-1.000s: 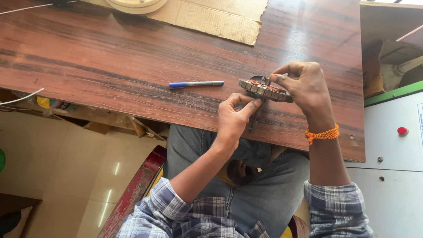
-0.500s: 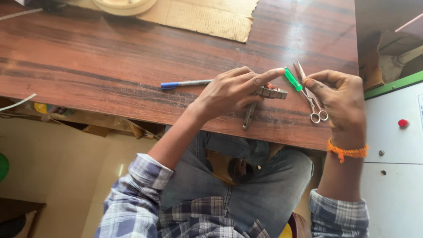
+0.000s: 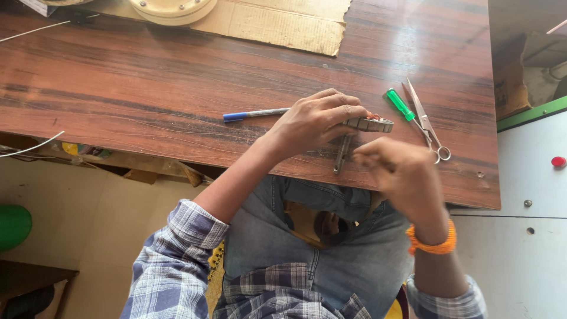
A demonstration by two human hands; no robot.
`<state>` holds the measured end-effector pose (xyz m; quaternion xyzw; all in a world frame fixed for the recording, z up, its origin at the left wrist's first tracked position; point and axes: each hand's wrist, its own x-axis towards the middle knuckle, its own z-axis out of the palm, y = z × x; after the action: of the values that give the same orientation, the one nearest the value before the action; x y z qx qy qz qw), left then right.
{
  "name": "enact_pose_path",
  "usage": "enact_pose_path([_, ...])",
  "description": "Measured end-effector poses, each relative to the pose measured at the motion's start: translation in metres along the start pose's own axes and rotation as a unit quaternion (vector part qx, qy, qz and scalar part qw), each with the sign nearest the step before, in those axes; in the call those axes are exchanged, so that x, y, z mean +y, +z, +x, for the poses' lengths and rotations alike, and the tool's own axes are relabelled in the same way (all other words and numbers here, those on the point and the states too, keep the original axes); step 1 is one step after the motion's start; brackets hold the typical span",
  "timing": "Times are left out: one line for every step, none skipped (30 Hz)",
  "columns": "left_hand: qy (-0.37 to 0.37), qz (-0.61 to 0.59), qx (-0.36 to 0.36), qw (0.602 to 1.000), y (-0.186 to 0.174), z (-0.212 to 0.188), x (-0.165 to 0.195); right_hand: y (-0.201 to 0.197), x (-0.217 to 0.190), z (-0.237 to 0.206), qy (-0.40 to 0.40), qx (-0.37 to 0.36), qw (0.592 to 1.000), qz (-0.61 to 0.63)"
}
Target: The person sits at a workbench and winds copper wire by hand around the slots of a motor armature clamped in a holder, pressing and threading the wire into place with both fingers. They occasionally reposition the armature and reach for a green-handled tool while continuing to seat the wire windings.
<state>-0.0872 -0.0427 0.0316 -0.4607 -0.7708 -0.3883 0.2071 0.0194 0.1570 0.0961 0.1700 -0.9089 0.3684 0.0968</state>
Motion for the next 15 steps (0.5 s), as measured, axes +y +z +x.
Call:
enact_pose_path([-0.011, -0.009, 0.006, 1.000, 0.001, -0.001, 0.001, 0.008, 0.005, -0.002, -0.085, 0.003, 0.996, -0.026])
enact_pose_path([-0.010, -0.009, 0.007, 1.000, 0.001, -0.003, 0.001, 0.017, 0.010, -0.003, -0.087, 0.012, 0.994, -0.068])
enact_pose_path([-0.010, -0.009, 0.008, 1.000, 0.001, -0.004, 0.002, 0.027, 0.014, -0.005, -0.088, 0.020, 0.990, -0.109])
enact_pose_path([-0.012, -0.010, 0.008, 1.000, 0.001, -0.005, 0.003, 0.034, 0.019, -0.008, -0.087, 0.027, 0.985, -0.148])
enact_pose_path([0.016, 0.008, -0.003, 1.000, 0.001, -0.005, 0.002, 0.038, 0.024, -0.011, -0.094, 0.041, 0.987, -0.127])
enact_pose_path([0.045, 0.028, -0.012, 0.999, 0.001, -0.006, 0.002, 0.039, 0.029, -0.013, -0.102, 0.055, 0.988, -0.106])
enact_pose_path([0.076, 0.047, -0.021, 0.996, 0.001, -0.006, 0.001, 0.039, 0.033, -0.015, -0.111, 0.071, 0.987, -0.087])
enact_pose_path([0.093, 0.070, -0.012, 0.993, 0.000, -0.007, 0.001, 0.039, 0.035, -0.020, -0.098, 0.067, 0.989, -0.086])
enact_pose_path([0.108, 0.093, -0.002, 0.990, 0.000, -0.010, 0.002, 0.038, 0.035, -0.026, -0.085, 0.061, 0.991, -0.084])
enact_pose_path([0.123, 0.116, 0.008, 0.986, 0.000, -0.013, 0.002, 0.037, 0.034, -0.030, -0.072, 0.055, 0.992, -0.082])
enact_pose_path([0.136, 0.145, 0.021, 0.980, 0.000, -0.015, 0.003, 0.033, 0.033, -0.033, -0.069, 0.064, 0.993, -0.070])
enact_pose_path([0.149, 0.174, 0.034, 0.973, 0.001, -0.018, 0.004, 0.028, 0.031, -0.036, -0.065, 0.071, 0.994, -0.058])
enact_pose_path([0.160, 0.203, 0.045, 0.965, 0.001, -0.021, 0.006, 0.022, 0.028, -0.037, -0.061, 0.078, 0.994, -0.044])
enact_pose_path([0.147, 0.199, 0.046, 0.968, 0.003, -0.023, 0.009, 0.017, 0.024, -0.039, -0.046, 0.090, 0.994, -0.041])
enact_pose_path([0.134, 0.196, 0.048, 0.970, 0.005, -0.026, 0.013, 0.010, 0.020, -0.039, -0.031, 0.101, 0.994, -0.037])
